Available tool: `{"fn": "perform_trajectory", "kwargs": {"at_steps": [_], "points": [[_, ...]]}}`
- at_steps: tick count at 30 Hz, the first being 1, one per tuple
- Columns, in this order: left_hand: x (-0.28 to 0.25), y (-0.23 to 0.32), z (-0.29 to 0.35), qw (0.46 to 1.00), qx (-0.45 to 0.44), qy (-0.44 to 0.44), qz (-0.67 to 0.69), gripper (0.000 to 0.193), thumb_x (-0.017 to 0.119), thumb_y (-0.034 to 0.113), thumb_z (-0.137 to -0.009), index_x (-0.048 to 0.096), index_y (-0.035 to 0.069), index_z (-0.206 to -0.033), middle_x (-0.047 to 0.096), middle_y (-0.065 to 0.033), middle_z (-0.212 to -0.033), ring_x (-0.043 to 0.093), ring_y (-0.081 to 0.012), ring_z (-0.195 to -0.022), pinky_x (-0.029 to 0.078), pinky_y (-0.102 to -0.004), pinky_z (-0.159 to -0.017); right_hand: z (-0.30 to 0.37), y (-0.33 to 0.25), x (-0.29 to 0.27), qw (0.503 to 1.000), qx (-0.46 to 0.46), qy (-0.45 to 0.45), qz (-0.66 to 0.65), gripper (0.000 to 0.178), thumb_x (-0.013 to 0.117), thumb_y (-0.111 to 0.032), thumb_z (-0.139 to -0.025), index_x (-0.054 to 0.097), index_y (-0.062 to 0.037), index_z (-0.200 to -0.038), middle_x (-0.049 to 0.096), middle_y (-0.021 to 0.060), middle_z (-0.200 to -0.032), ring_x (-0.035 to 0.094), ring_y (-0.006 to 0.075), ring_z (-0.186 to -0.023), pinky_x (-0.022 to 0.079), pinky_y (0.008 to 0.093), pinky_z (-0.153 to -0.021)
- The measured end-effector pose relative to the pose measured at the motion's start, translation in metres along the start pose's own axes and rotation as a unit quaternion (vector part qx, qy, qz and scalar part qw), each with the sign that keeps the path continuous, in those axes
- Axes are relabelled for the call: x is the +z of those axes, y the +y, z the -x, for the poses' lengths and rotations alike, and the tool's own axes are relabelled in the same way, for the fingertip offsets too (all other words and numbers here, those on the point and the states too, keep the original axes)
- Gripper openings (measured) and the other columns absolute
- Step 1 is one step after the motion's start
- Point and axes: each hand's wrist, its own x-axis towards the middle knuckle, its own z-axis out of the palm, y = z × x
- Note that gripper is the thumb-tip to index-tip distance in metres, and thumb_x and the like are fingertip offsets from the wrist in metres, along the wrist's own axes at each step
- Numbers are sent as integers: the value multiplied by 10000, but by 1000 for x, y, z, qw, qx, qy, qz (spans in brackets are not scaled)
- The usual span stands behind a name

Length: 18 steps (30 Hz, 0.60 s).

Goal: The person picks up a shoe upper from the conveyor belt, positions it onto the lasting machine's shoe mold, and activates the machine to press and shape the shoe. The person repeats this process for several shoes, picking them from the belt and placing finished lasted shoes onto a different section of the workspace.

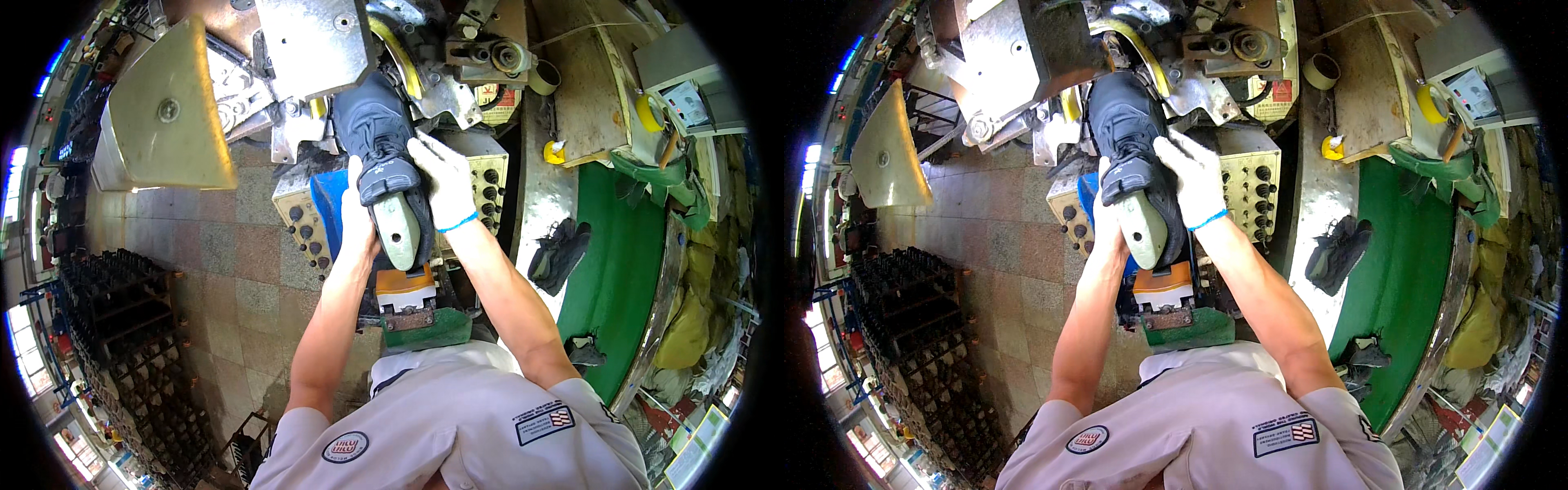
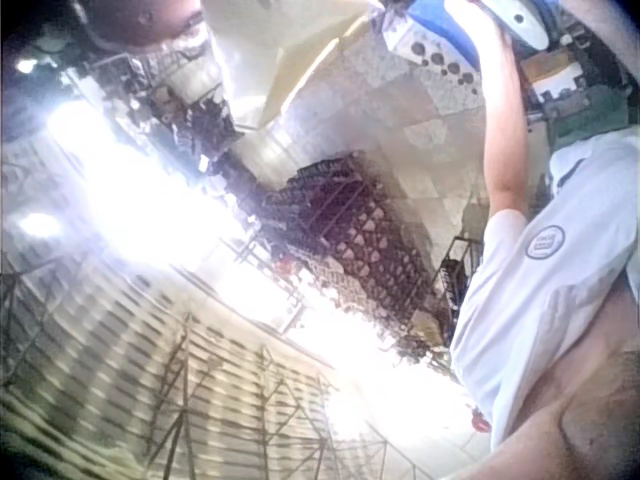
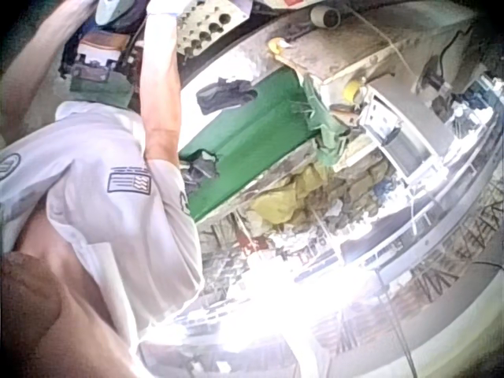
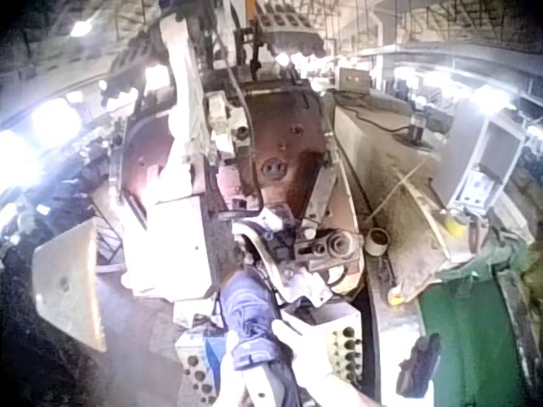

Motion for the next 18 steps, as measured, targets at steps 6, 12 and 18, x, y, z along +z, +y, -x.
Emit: {"fn": "perform_trajectory", "kwargs": {"at_steps": [6,12,18], "points": [[-17,13,-11,987,30,27,-156,543,459,516,-1044,710,36,-993,692,-36,-899,622,-136,-777,505,-304,-766,0,37,-6,999,-15,38,-23,292,694,-196,-946,707,31,-1129,689,21,-997,614,96,-898,484,256,-835],[-20,18,-14,975,62,13,-213,535,454,495,-1052,703,24,-1011,690,-40,-896,616,-132,-783,496,-298,-781,7,44,-1,997,-38,31,-54,282,671,-201,-969,705,19,-1142,703,35,-1018,637,114,-901,506,271,-842],[-19,26,-16,976,51,4,-213,530,455,468,-1059,698,-3,-1055,696,-44,-954,613,-125,-833,487,-284,-820,-1,62,-10,995,-24,37,-89,293,648,-231,-990,695,19,-1135,697,36,-1014,639,114,-899,513,278,-830]]}}
